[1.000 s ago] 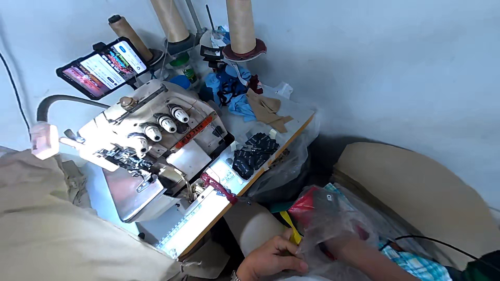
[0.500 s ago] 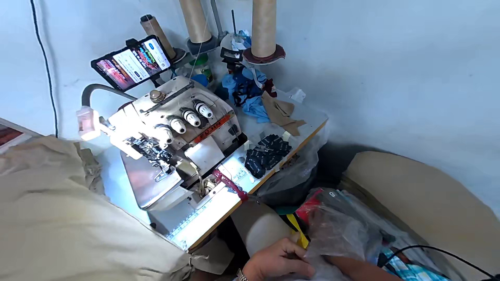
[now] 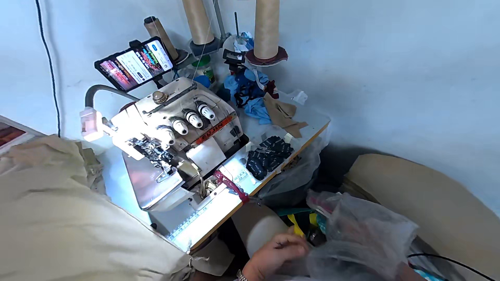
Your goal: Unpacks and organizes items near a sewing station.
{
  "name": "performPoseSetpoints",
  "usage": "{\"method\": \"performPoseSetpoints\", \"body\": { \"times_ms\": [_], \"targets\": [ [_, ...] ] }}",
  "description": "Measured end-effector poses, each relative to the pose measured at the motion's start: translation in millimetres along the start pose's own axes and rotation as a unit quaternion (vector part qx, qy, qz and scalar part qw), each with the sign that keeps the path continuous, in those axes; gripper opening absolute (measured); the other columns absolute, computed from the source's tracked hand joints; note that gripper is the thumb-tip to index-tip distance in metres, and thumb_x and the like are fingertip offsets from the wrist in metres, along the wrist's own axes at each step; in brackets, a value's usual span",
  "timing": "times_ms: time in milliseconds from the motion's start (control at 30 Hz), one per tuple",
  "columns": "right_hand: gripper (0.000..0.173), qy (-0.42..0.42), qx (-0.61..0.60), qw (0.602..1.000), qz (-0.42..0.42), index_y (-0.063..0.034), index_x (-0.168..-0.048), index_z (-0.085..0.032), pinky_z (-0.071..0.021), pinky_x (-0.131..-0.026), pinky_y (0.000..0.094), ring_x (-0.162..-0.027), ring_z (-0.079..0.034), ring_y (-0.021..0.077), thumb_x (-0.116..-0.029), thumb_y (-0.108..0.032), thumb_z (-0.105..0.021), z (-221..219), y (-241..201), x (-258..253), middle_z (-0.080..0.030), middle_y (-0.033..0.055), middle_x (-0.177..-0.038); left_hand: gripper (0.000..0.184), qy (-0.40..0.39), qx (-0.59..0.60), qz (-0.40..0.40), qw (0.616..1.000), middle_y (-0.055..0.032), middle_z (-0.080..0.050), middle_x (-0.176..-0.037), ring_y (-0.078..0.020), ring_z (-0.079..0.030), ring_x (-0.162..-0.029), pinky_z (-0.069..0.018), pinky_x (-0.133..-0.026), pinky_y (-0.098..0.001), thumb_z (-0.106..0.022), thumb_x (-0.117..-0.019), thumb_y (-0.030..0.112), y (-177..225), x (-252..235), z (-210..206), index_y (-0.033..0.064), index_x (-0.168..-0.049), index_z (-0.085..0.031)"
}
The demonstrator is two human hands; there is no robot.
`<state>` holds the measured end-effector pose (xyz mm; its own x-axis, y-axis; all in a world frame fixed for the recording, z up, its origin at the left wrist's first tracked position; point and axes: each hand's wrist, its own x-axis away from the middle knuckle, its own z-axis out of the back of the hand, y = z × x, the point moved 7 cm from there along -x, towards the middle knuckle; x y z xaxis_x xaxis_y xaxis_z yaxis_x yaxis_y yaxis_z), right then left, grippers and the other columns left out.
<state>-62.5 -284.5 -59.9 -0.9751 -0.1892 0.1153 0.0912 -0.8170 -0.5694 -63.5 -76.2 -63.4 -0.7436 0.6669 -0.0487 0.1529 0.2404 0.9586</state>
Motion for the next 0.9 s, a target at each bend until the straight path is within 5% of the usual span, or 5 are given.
{"method": "performPoseSetpoints", "body": {
  "times_ms": [233, 500, 633, 800, 900],
  "targets": [
    [0.028, -0.047, -0.013, 0.998, 0.049, 0.0128, -0.117, -0.068, -0.0474, -0.096, 0.0697, -0.111, -0.065, 0.0539, -0.0947, -0.003, -0.06, 55, -47, 33, -0.068, 0.0346, -0.114, 0.087, 0.077, -0.111, 0.116, 0.984, -0.0157, -0.058, -0.136, -0.0137, -0.066, -0.107, -0.056, -0.093, -0.0332, -0.063, -0.0926, 0.001, -7, -15, 1, 0.0075, -0.163, -0.013],
    [0.025, -0.032, -0.235, 0.96, 0.146, 0.0037, -0.11, -0.07, -0.0579, -0.081, 0.0372, -0.088, -0.069, 0.0152, -0.0944, -0.014, -0.064, 78, -25, 26, -0.072, 0.0121, -0.098, 0.011, 0.174, -0.119, 0.207, 0.955, 0.0001, -0.065, -0.078, -0.0043, -0.059, -0.064, -0.0521, -0.063, -0.0237, -0.061, -0.0973, 0.008, -24, -8, 17, -0.0008, -0.099, -0.067],
    [0.022, 0.066, -0.461, 0.881, 0.088, -0.0326, -0.117, -0.072, -0.0583, -0.082, 0.0196, -0.093, -0.068, -0.0028, -0.0976, -0.028, -0.064, 109, 7, 18, -0.074, -0.014, -0.104, 0.029, 0.164, -0.084, 0.187, 0.965, 0.0072, -0.058, -0.065, -0.0001, -0.053, -0.055, -0.0468, -0.054, -0.019, -0.052, -0.1053, 0.02, -25, -7, 19, 0.0059, -0.083, -0.065],
    [0.03, 0.357, -0.569, 0.74, 0.028, -0.0218, -0.128, -0.057, -0.0615, -0.084, 0.024, -0.097, -0.071, 0.0034, -0.1037, -0.008, -0.047, 146, 70, 7, -0.072, -0.0085, -0.111, 0.022, 0.19, -0.068, 0.18, 0.963, 0.0084, -0.057, -0.062, -0.0006, -0.052, -0.052, -0.046, -0.052, -0.0196, -0.058, -0.0993, 0.015, -29, -3, 20, 0.0095, -0.079, -0.065],
    [0.034, 0.479, -0.253, 0.839, -0.049, 0.002, -0.135, -0.047, -0.0541, -0.094, 0.0269, -0.105, -0.064, 0.0072, -0.1032, -0.008, -0.05, 168, 87, 15, -0.063, 0.0046, -0.116, 0.011, 0.196, -0.06, 0.19, 0.96, 0.007, -0.063, -0.068, -0.0014, -0.057, -0.057, -0.0501, -0.055, -0.0207, -0.062, -0.0943, 0.009, -28, -1, 20, 0.0083, -0.084, -0.067]
  ]
}}
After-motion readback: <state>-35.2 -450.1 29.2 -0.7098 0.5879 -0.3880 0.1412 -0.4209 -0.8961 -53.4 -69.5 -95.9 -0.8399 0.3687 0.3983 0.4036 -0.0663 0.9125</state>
